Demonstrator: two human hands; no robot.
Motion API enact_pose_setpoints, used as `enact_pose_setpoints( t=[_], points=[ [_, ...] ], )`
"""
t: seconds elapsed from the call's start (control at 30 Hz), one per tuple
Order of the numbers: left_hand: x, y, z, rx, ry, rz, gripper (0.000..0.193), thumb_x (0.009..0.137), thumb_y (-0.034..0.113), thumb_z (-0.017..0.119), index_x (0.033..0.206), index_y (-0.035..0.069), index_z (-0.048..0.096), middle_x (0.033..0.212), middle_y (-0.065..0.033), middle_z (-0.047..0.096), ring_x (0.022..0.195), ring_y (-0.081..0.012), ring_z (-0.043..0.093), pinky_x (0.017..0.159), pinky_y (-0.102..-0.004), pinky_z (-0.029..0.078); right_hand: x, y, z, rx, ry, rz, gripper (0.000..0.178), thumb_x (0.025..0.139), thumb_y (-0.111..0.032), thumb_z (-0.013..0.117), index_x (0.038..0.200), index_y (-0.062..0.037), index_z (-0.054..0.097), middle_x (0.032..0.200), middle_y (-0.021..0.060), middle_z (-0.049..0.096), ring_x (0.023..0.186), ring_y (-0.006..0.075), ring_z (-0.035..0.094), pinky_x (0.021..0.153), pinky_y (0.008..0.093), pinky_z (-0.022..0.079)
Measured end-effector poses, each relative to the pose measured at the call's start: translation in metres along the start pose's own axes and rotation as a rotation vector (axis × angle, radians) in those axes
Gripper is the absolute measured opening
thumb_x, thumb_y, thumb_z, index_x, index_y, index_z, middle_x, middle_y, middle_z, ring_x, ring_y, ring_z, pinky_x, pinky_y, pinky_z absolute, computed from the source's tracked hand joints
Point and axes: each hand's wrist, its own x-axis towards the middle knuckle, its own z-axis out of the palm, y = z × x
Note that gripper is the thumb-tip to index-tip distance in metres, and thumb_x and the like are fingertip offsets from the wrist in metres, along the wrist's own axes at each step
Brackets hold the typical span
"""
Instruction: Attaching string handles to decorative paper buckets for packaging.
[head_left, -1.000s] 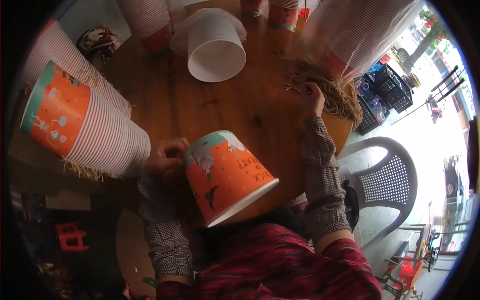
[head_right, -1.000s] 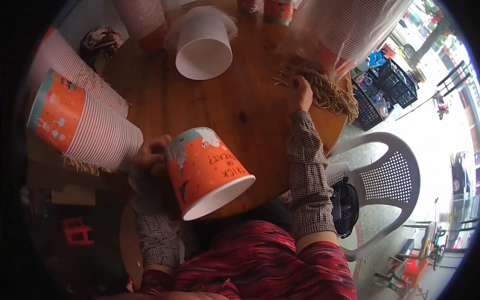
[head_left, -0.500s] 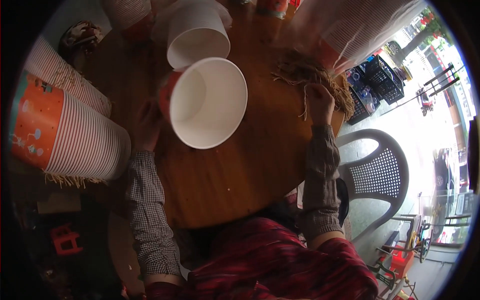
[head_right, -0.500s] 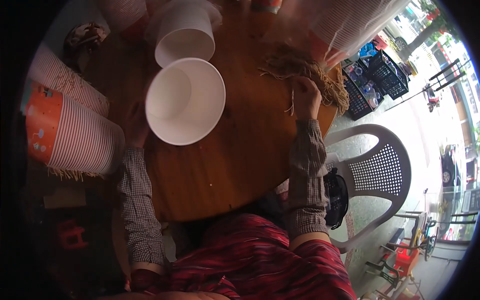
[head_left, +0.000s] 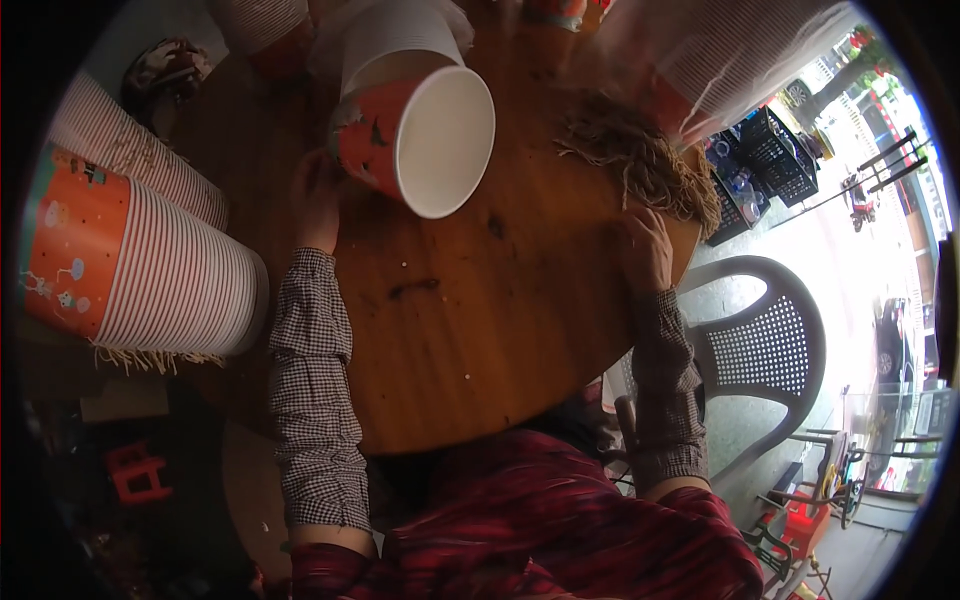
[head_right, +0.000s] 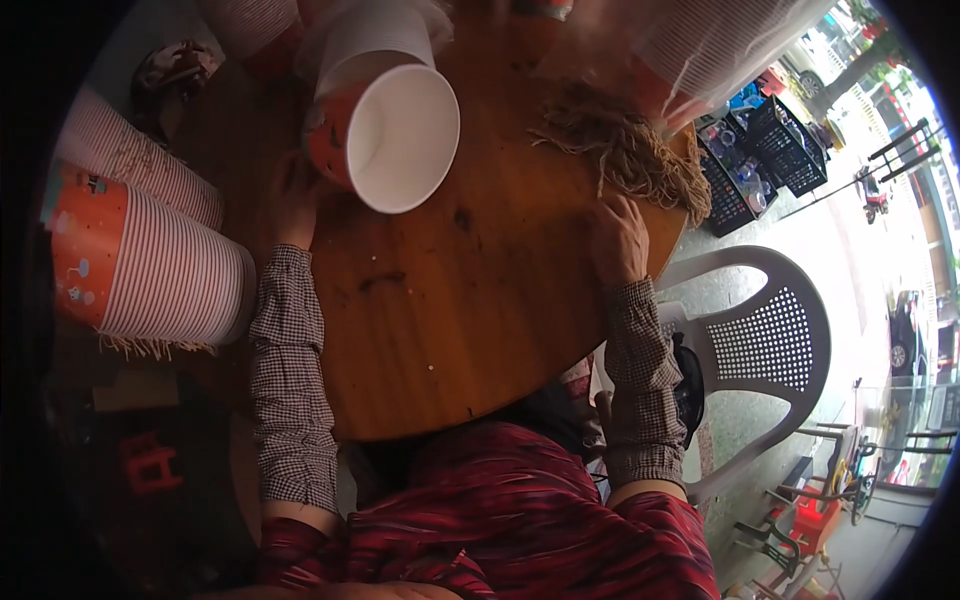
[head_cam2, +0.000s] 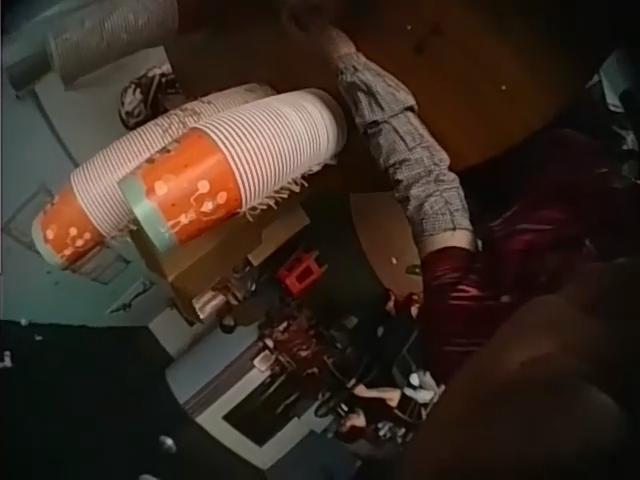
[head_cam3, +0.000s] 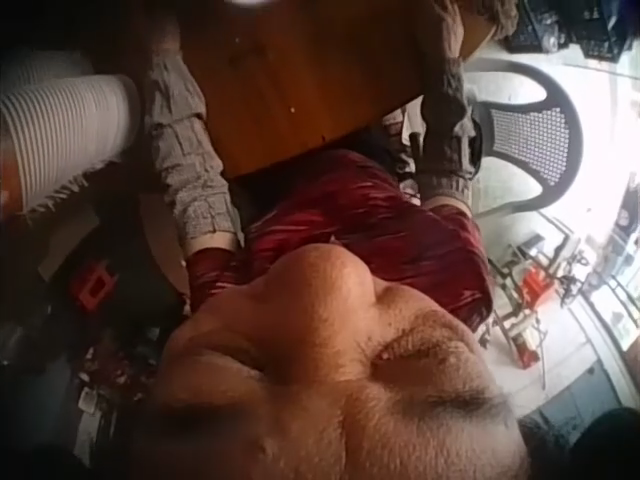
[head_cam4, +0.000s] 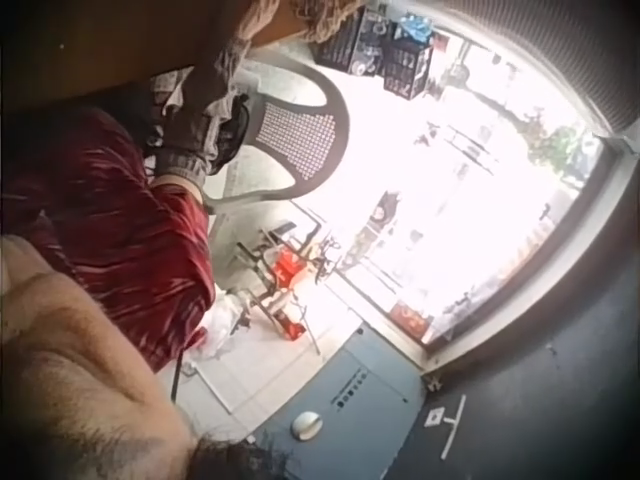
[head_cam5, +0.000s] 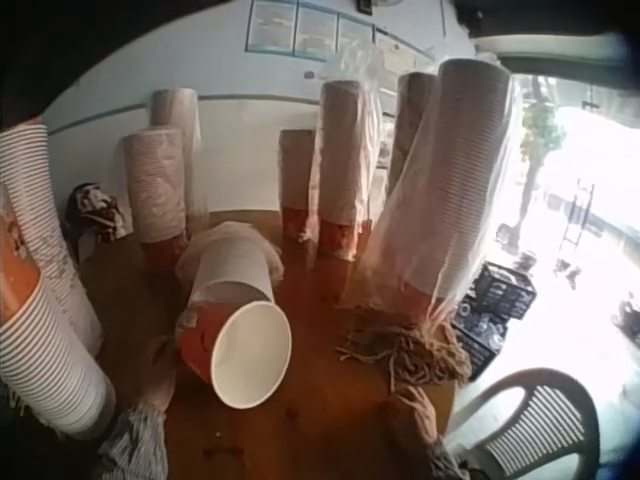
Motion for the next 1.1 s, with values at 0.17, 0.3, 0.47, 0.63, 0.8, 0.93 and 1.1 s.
enact_pose_setpoints(
  t=[0.17, 0.3, 0.47, 0.63, 0.8, 0.93, 1.1],
  points=[
    [0.0, 0.002, -0.023, 0.036, 0.06, 0.011, 0.032, 0.095, 0.027, 0.055, 0.114, 0.001, 0.057, 0.108, -0.008, 0.062, 0.099, -0.0139, 0.058, 0.081, -0.0278, 0.046, 0.007, -0.013, 0.016, -0.224, 0.023, -0.101, 0.007, 0.082, -0.012, 0.06, 0.086, -0.0074, 0.063, 0.094, 0.0089, 0.058, 0.095, 0.0285, 0.057, 0.076, 0.0406, 0.048],
    [-0.016, 0.002, -0.001, 0.336, 0.268, 0.225, 0.035, 0.095, 0.033, 0.056, 0.101, 0.0, 0.065, 0.087, -0.0071, 0.064, 0.08, -0.0135, 0.06, 0.07, -0.0272, 0.047, 0.023, -0.046, 0.013, -0.047, -0.035, -0.112, 0.009, 0.086, -0.009, 0.055, 0.094, -0.0069, 0.057, 0.091, 0.0107, 0.057, 0.086, 0.0326, 0.058, 0.066, 0.041, 0.048],
    [-0.074, 0.063, 0.012, -0.203, 0.252, -0.412, 0.056, 0.096, 0.043, 0.05, 0.053, 0.007, 0.048, 0.05, 0.002, 0.042, 0.048, -0.0074, 0.043, 0.047, -0.0261, 0.033, 0.057, -0.085, 0.044, 0.163, -0.335, -0.409, 0.01, 0.089, -0.014, 0.054, 0.096, -0.0075, 0.054, 0.089, 0.0127, 0.06, 0.073, 0.0366, 0.06, 0.061, 0.0434, 0.047],
    [-0.14, 0.089, 0.027, -0.278, -0.128, -0.117, 0.046, 0.099, 0.04, 0.043, 0.067, 0.007, 0.05, 0.061, -0.0003, 0.049, 0.055, -0.0079, 0.047, 0.05, -0.0224, 0.036, 0.071, -0.083, 0.067, 0.264, -0.296, -0.375, 0.013, 0.089, -0.014, 0.054, 0.098, -0.0055, 0.054, 0.084, 0.0142, 0.06, 0.077, 0.0371, 0.061, 0.065, 0.0429, 0.049],
    [-0.127, 0.113, 0.101, 0.025, -0.246, 0.107, 0.024, 0.086, 0.006, 0.062, 0.108, -0.002, 0.057, 0.098, -0.0162, 0.063, 0.087, -0.0263, 0.063, 0.076, -0.0327, 0.051, 0.066, -0.078, 0.055, 0.573, -0.276, -0.302, 0.015, 0.087, -0.012, 0.057, 0.099, -0.0041, 0.057, 0.09, 0.0147, 0.063, 0.083, 0.0339, 0.064, 0.071, 0.0389, 0.051],
    [-0.104, 0.081, 0.135, 0.085, -0.235, 0.164, 0.027, 0.084, 0.005, 0.063, 0.109, -0.002, 0.058, 0.1, -0.0199, 0.063, 0.091, -0.0355, 0.062, 0.077, -0.0401, 0.05, 0.062, -0.083, 0.049, 0.704, -0.395, -0.184, 0.013, 0.087, -0.009, 0.057, 0.098, -0.0031, 0.059, 0.091, 0.0155, 0.065, 0.085, 0.0296, 0.066, 0.073, 0.0353, 0.051],
    [-0.1, 0.072, 0.145, 0.177, -0.351, 0.022, 0.019, 0.084, 0.006, 0.065, 0.101, -0.003, 0.064, 0.082, -0.0144, 0.067, 0.071, -0.0195, 0.066, 0.063, -0.0291, 0.053, 0.065, -0.083, 0.039, 0.879, -0.571, 0.043, 0.011, 0.089, -0.007, 0.056, 0.098, -0.0023, 0.058, 0.089, 0.0156, 0.066, 0.085, 0.0294, 0.066, 0.074, 0.0352, 0.051]
  ],
)
